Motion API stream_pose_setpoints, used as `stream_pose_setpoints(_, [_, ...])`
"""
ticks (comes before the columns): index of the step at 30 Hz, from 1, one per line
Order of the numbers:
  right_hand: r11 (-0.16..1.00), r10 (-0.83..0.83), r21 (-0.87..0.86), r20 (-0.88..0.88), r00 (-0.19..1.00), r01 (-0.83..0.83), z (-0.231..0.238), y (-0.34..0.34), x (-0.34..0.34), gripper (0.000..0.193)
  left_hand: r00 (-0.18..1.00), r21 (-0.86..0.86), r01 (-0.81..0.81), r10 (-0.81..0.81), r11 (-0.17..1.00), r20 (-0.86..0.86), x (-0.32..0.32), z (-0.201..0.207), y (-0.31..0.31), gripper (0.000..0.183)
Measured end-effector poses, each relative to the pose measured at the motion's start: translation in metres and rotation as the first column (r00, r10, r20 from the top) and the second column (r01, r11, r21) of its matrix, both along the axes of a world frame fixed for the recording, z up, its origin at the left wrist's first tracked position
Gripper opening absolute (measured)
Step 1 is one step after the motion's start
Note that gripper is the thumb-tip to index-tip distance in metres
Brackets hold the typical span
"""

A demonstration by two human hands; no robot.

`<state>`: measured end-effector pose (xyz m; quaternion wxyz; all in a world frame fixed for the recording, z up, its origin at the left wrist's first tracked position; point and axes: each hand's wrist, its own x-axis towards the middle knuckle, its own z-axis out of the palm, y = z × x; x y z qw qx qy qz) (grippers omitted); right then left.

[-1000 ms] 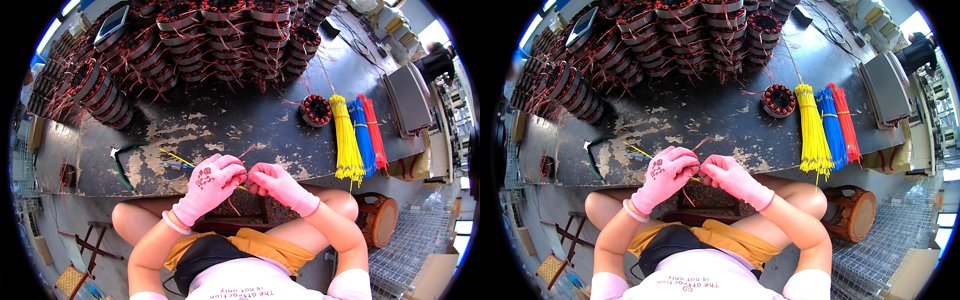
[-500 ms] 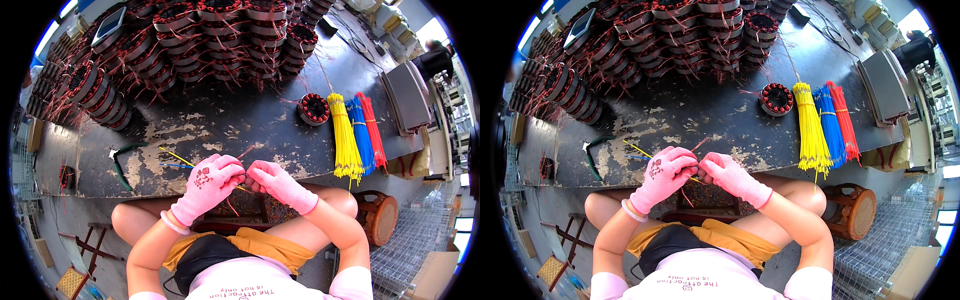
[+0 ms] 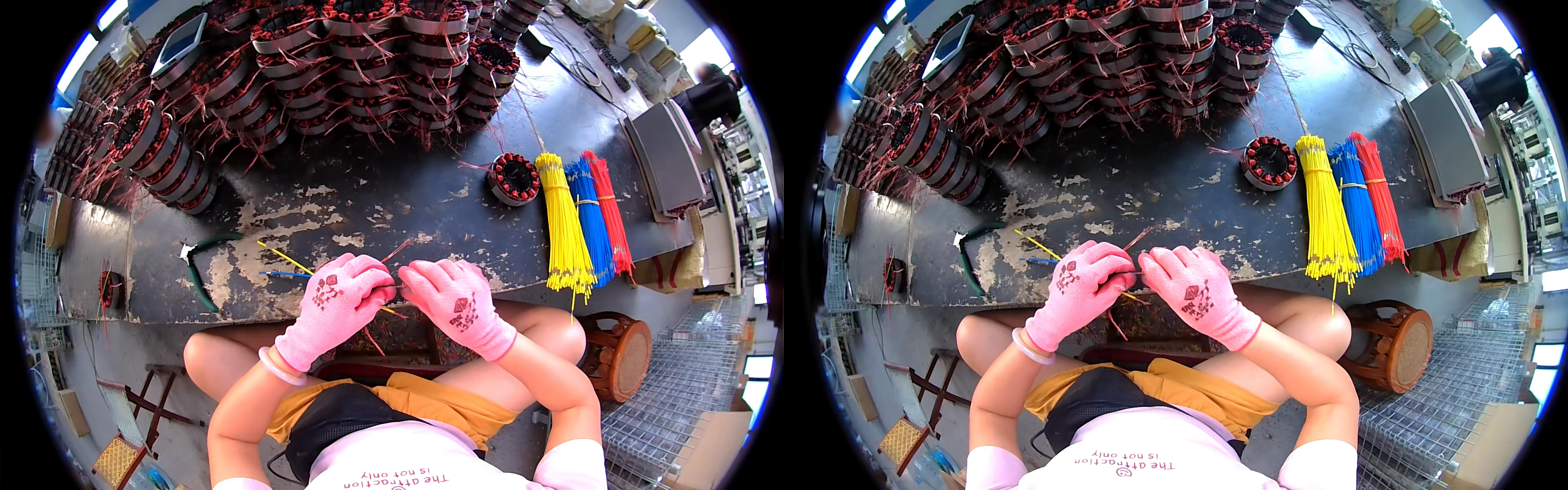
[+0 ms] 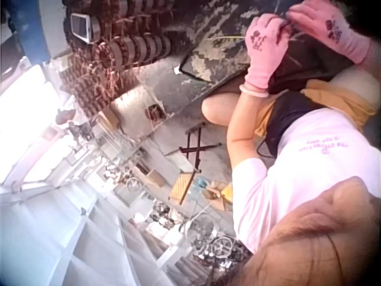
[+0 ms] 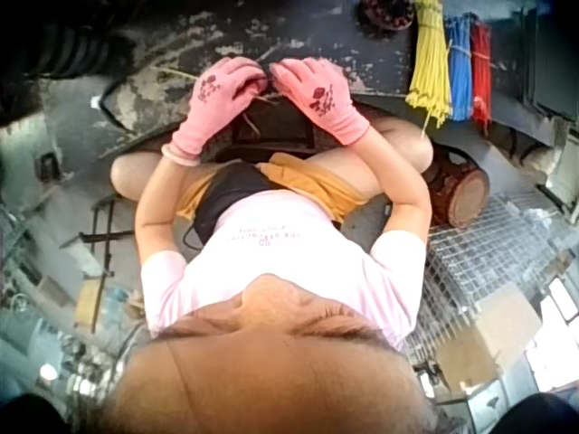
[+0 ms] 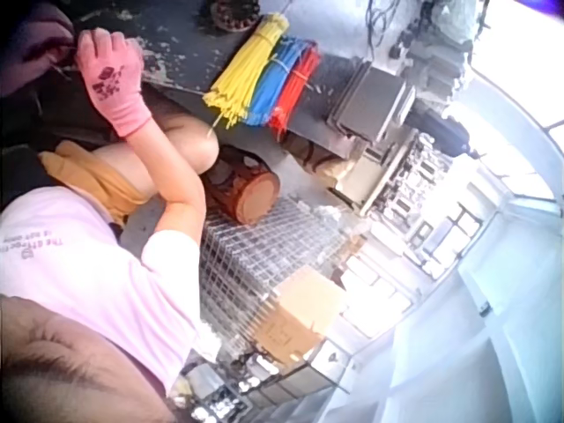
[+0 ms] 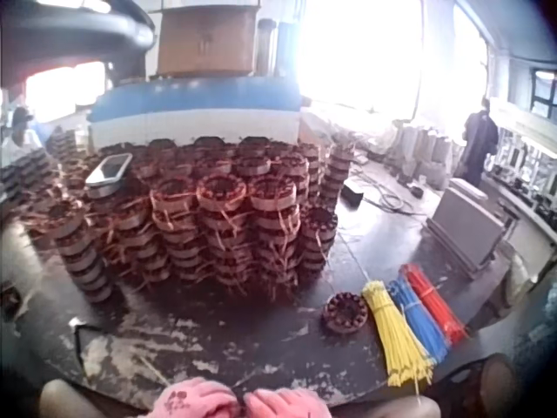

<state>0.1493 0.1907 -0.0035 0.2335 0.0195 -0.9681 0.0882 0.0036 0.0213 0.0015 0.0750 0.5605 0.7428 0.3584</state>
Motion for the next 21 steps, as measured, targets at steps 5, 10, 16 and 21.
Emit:
stream_pose_setpoints(5, [0.404,0.119,-0.861,0.385,0.915,0.309,-0.01,-0.004,-0.004,0.018,1.0,0.005,0.016,-0.016,1.0,-0.019,-0.001,0.0,0.001,0.016])
stream_pose_setpoints(10, [0.036,0.368,-0.847,0.504,0.781,0.53,0.012,0.003,-0.004,0.022,1.0,0.019,0.02,-0.019,1.0,-0.02,-0.001,-0.003,-0.001,0.018])
stream_pose_setpoints(16, [0.998,0.068,-0.01,0.187,0.98,-0.068,0.011,0.006,-0.005,0.028,1.0,0.026,0.007,-0.007,1.0,-0.011,-0.001,-0.004,0.0,0.016])
stream_pose_setpoints(21, [0.979,0.202,-0.038,0.169,0.965,-0.199,0.005,0.017,-0.013,0.021,1.0,0.003,0.02,-0.02,1.0,0.008,-0.002,-0.002,0.001,0.015])
